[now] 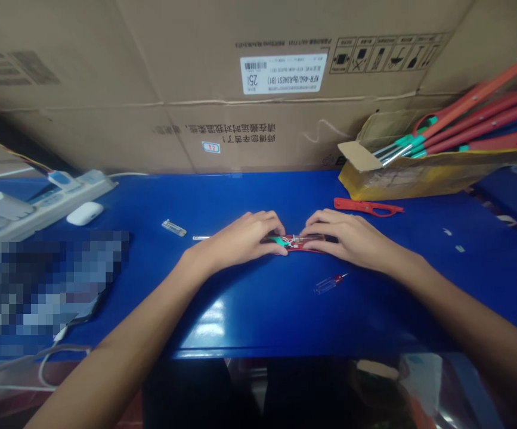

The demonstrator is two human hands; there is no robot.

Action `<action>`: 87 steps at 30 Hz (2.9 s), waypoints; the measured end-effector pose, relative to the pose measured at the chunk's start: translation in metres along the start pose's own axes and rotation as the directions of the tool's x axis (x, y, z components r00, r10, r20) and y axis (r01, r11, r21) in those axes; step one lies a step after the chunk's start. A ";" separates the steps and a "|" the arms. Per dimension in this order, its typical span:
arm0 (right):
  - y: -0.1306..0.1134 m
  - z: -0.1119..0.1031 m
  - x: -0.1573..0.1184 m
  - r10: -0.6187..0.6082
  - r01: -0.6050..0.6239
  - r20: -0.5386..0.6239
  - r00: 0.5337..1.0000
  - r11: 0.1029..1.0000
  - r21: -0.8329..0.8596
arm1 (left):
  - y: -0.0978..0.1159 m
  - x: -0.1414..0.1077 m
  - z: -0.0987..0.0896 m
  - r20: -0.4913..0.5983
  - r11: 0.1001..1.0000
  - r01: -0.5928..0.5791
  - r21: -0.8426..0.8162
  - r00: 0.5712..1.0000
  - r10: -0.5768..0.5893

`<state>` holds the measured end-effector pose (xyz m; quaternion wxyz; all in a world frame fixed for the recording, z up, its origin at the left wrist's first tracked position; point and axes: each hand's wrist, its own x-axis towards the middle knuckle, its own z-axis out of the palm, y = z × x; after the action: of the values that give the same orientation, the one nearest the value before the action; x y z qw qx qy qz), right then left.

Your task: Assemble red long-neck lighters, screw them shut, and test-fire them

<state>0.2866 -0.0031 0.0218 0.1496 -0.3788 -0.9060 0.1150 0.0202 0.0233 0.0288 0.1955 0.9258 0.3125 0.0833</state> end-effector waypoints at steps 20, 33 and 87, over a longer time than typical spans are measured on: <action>0.008 0.004 0.003 -0.146 0.129 -0.061 0.987 0.965 -0.229 | -0.016 -0.006 -0.007 -0.115 0.989 0.032 0.144 0.993 -0.015; 0.012 0.006 0.002 -0.122 0.102 -0.059 0.991 0.957 -0.272 | -0.028 -0.005 -0.009 -0.137 0.983 0.014 0.184 0.991 0.012; 0.011 0.012 0.002 -0.142 0.072 -0.213 0.967 0.950 -0.305 | -0.007 0.006 0.013 -0.252 0.968 0.007 0.249 0.966 0.058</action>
<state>0.2881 0.0049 0.0071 0.2025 -0.3576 -0.9086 -0.0746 0.0249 0.0279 0.0139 0.0351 0.9283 0.3312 0.1653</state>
